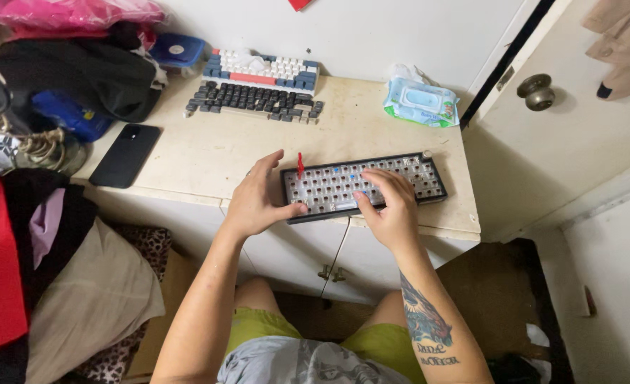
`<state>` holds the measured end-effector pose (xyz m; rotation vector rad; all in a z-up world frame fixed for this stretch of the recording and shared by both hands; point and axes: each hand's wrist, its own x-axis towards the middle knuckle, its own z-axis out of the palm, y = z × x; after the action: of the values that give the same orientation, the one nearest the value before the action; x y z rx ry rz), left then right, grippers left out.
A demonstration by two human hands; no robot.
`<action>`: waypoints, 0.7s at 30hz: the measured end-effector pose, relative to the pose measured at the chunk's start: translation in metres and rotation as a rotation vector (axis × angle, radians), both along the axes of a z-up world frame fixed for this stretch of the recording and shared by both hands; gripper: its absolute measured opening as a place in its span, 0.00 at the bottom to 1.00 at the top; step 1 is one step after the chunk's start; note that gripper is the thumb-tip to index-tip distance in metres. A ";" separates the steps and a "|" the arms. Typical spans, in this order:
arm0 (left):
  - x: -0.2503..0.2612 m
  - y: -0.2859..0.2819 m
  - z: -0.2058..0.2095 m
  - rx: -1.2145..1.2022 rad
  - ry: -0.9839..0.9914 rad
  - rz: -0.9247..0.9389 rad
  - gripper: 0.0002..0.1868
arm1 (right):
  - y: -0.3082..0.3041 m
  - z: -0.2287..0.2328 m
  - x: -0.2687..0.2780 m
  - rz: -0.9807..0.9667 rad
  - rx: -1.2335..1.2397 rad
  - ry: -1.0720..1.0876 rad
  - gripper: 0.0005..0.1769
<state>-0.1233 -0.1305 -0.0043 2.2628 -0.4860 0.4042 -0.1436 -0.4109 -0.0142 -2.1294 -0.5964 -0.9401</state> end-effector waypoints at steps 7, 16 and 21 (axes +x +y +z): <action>-0.002 -0.002 0.006 0.190 -0.034 -0.050 0.67 | 0.010 0.016 0.001 0.082 -0.180 -0.051 0.30; -0.003 -0.002 0.003 0.249 -0.021 -0.047 0.67 | 0.054 0.069 0.036 0.230 -0.674 -0.044 0.32; -0.002 0.000 0.002 0.255 -0.043 -0.060 0.67 | 0.075 0.082 0.056 0.275 -0.867 0.081 0.34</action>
<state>-0.1254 -0.1302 -0.0026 2.4810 -0.6583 0.3792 -0.0872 -0.3363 0.0677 -2.6931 -1.4006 -0.4617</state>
